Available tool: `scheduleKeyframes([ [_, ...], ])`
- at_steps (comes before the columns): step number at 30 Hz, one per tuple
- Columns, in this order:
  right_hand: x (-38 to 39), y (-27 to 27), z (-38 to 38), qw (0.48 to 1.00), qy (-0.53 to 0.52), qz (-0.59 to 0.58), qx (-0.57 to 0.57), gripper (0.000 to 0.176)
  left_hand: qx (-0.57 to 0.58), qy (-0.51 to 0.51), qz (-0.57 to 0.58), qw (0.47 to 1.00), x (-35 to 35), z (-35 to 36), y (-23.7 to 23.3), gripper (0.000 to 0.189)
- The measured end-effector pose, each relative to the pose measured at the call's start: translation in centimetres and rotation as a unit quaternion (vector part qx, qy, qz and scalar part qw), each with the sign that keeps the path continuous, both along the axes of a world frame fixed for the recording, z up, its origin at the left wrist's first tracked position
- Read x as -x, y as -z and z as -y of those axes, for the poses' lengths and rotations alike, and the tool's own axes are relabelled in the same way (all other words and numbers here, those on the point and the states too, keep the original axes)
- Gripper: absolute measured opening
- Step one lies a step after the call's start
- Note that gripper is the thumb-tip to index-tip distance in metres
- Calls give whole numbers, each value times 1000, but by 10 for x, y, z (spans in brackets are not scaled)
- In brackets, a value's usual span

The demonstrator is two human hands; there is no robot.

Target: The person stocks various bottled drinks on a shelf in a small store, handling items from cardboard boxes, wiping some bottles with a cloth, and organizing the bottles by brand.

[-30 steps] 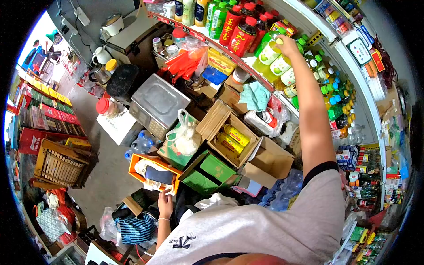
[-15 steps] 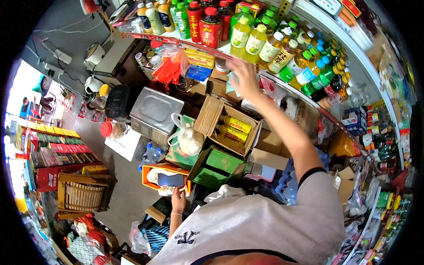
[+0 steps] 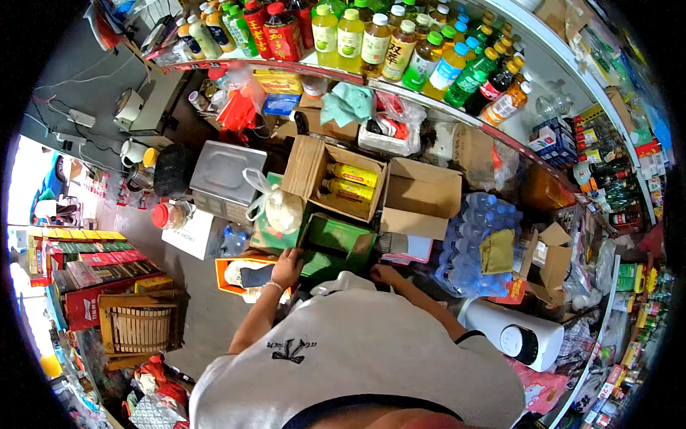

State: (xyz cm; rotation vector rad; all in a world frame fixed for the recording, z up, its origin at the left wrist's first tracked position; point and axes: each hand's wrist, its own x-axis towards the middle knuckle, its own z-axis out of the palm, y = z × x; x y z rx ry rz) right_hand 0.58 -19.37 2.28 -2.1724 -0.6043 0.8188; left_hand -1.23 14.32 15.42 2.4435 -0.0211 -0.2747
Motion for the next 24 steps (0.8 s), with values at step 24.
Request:
scheduleKeyframes([
  [24,33,13,55,955,225,-85,172,33,-210,133,-85,965,3,20,68,59],
])
